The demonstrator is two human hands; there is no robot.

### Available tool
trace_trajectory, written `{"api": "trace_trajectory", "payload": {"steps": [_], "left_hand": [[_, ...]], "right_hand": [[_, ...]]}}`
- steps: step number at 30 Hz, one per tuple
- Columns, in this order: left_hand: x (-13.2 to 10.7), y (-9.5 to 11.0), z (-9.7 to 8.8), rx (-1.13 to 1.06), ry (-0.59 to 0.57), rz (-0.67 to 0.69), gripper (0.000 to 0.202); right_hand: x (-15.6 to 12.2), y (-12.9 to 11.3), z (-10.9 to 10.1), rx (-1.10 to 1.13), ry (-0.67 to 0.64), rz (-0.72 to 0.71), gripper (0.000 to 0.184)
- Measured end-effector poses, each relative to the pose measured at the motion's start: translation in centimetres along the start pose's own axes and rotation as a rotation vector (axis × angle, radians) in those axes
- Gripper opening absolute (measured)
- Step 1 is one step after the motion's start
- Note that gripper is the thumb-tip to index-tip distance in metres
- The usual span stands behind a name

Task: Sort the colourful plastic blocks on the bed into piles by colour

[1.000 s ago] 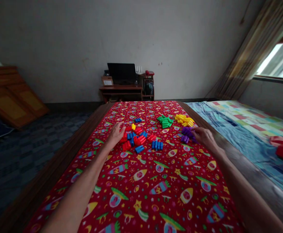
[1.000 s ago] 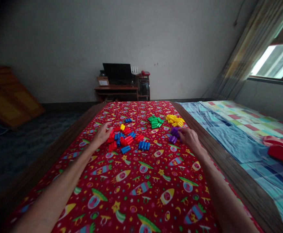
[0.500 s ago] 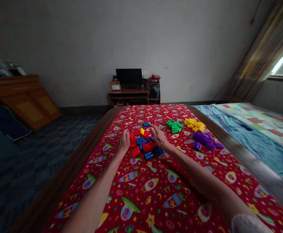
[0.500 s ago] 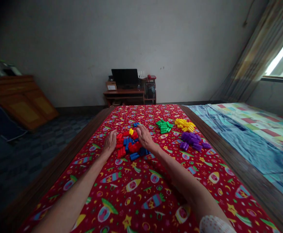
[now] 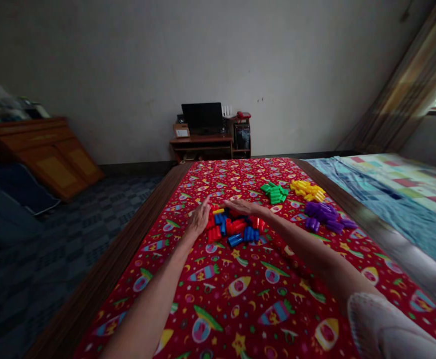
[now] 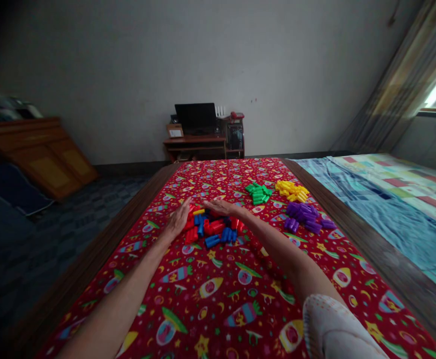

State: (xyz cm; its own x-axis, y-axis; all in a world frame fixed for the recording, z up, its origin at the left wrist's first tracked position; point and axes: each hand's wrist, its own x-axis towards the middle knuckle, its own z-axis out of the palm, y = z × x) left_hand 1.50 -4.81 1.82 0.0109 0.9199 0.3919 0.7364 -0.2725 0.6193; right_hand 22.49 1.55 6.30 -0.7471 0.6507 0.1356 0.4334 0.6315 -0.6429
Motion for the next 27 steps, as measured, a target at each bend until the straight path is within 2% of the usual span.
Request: {"api": "trace_trajectory", "payload": {"steps": [2,3,6,8,12,15,17,19,21,23,25,27], "left_hand": [[-0.2,0.8,-0.2,0.0,-0.132,0.092,0.054],[-0.3,1.1,-0.3,0.0,-0.171,0.134,0.054],[-0.6,2.0,-0.4,-0.007,-0.211,0.228,0.051],[-0.7,2.5,-0.5,-0.026,-0.234,0.262,0.049],[-0.9,3.3,-0.6,-0.099,-0.301,0.249,0.051],[-0.8,4.1,-0.6,-0.097,-0.289,0.229,0.057],[-0.9,4.9,-0.4,-0.005,-0.234,0.256,0.059],[-1.3,5.9,-0.1,0.131,-0.223,0.319,0.056],[-1.9,7.0,0.4,0.238,-0.307,0.375,0.05],[-2.6,7.9,0.9,0.292,-0.4,0.397,0.046],[-3.0,8.2,1.1,0.31,-0.43,0.406,0.044],[-3.1,8.0,1.1,0.305,-0.416,0.419,0.042]], "right_hand": [[-2.2,-0.7,-0.4,0.074,-0.005,-0.007,0.054],[-3.3,-0.9,-0.8,0.085,0.051,0.007,0.055],[-6.6,-0.8,-1.6,-0.029,0.293,0.113,0.053],[-8.9,-0.5,-1.4,-0.135,0.309,0.134,0.045],[-12.3,-0.8,1.0,-0.171,0.226,0.014,0.035],[-13.2,-1.8,3.8,-0.156,0.331,-0.034,0.039],[-13.3,-2.4,5.3,-0.127,0.405,-0.08,0.04],[-13.3,-2.8,5.8,-0.092,0.426,-0.131,0.041],[-13.5,-2.8,5.3,-0.095,0.402,-0.143,0.042],[-14.1,-2.4,4.0,-0.16,0.364,-0.089,0.043],[-14.9,-1.9,2.8,-0.277,0.339,0.014,0.04],[-15.5,-1.5,2.0,-0.401,0.308,0.093,0.028]]}}
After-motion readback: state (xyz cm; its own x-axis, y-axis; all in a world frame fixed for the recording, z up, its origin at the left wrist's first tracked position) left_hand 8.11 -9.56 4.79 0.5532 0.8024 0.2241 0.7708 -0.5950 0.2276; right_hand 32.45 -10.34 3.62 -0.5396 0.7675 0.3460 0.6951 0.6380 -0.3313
